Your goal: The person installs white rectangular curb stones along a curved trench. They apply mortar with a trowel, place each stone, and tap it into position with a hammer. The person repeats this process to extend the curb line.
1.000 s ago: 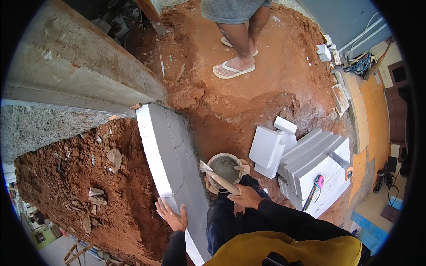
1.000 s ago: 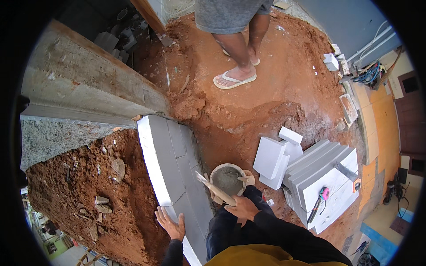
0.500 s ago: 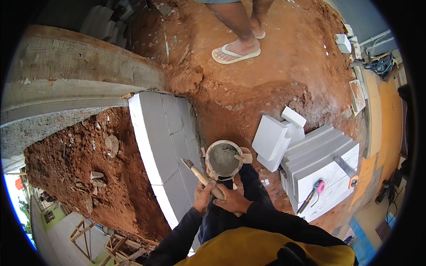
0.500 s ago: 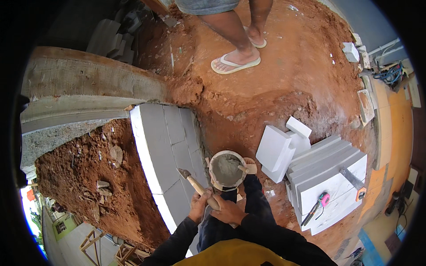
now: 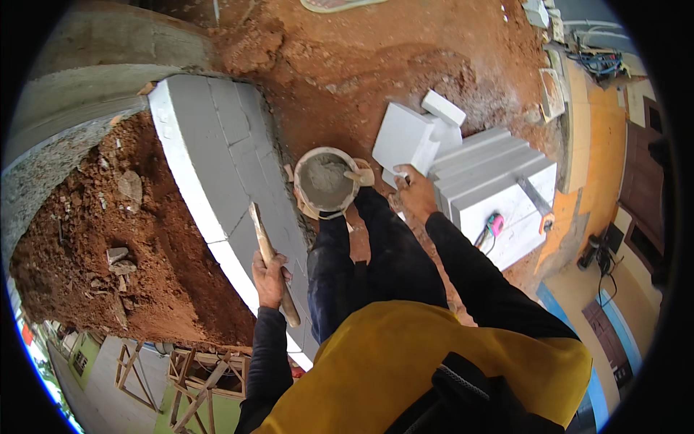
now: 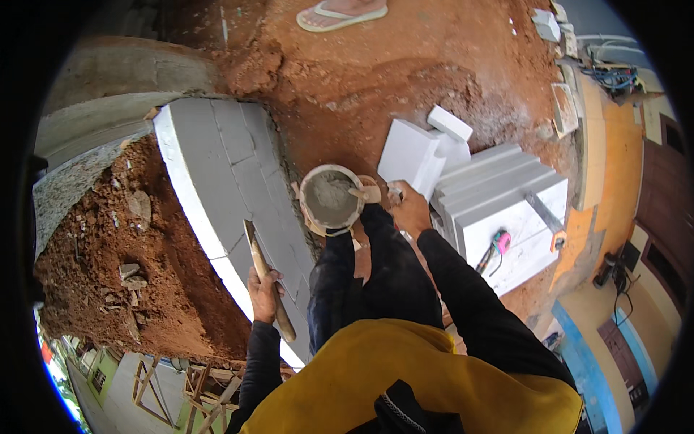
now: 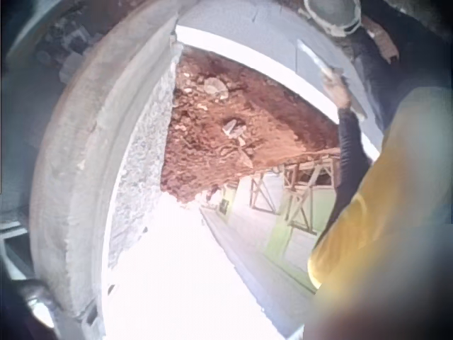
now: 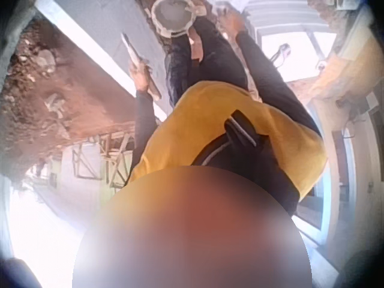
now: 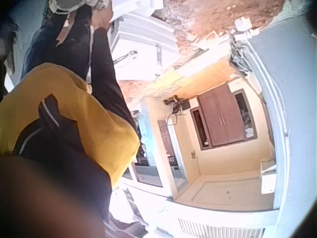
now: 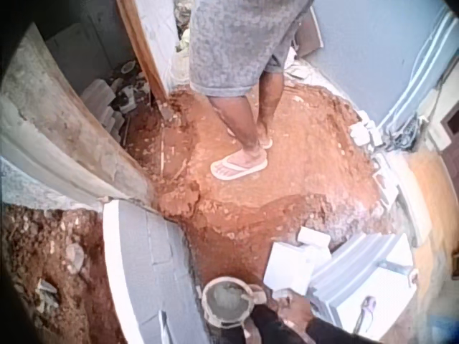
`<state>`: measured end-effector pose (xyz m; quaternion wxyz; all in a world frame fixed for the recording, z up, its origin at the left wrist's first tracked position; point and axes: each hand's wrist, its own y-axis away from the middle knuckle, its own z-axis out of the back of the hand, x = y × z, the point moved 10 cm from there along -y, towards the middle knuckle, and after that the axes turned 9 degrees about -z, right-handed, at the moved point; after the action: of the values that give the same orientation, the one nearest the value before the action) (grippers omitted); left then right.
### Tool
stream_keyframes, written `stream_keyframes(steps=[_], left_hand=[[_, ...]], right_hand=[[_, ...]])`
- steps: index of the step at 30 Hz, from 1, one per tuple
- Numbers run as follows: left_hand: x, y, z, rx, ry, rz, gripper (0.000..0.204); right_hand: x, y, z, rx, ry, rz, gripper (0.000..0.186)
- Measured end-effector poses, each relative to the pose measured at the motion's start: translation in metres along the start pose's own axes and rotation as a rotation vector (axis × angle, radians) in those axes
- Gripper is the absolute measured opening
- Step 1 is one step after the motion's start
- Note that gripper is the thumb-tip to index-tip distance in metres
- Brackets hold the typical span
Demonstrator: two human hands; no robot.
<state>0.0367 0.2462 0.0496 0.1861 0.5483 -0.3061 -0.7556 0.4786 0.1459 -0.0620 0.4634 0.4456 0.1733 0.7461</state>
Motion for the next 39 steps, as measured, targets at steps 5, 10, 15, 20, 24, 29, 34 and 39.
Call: stream_keyframes(steps=[5,10,15,20,24,29,34,39], left_hand=[[0.049,0.025,0.039,-0.037,-0.215,0.130,0.025],[0.068,0.021,0.044,0.029,-0.444,0.123,0.030],[0.062,0.024,0.029,0.092,-0.455,0.025,0.033],[0.058,0.029,0.010,0.167,-0.486,-0.008,0.036],[0.066,0.039,0.011,0.224,-0.545,0.028,0.028],[0.114,0.069,0.025,0.310,-0.466,0.198,0.024],[0.145,0.131,0.058,0.249,-0.702,-0.091,0.050],[0.181,0.252,0.086,0.024,-0.533,-0.249,0.058]], right_hand=[[-0.091,0.035,0.058,-0.229,0.003,-0.033,0.028],[-0.264,0.130,0.051,-0.208,0.279,-0.481,0.039],[-0.349,0.196,-0.016,0.114,0.329,-0.663,0.059],[-0.372,0.219,0.012,-0.029,0.135,-0.694,0.052],[-0.423,0.202,0.018,-0.027,0.119,-0.472,0.052],[-0.506,0.178,0.051,-0.289,0.091,-0.404,0.041],[-0.469,0.078,0.039,0.176,1.351,0.104,0.058],[-0.329,-0.050,0.047,0.077,0.191,-0.268,0.058]])
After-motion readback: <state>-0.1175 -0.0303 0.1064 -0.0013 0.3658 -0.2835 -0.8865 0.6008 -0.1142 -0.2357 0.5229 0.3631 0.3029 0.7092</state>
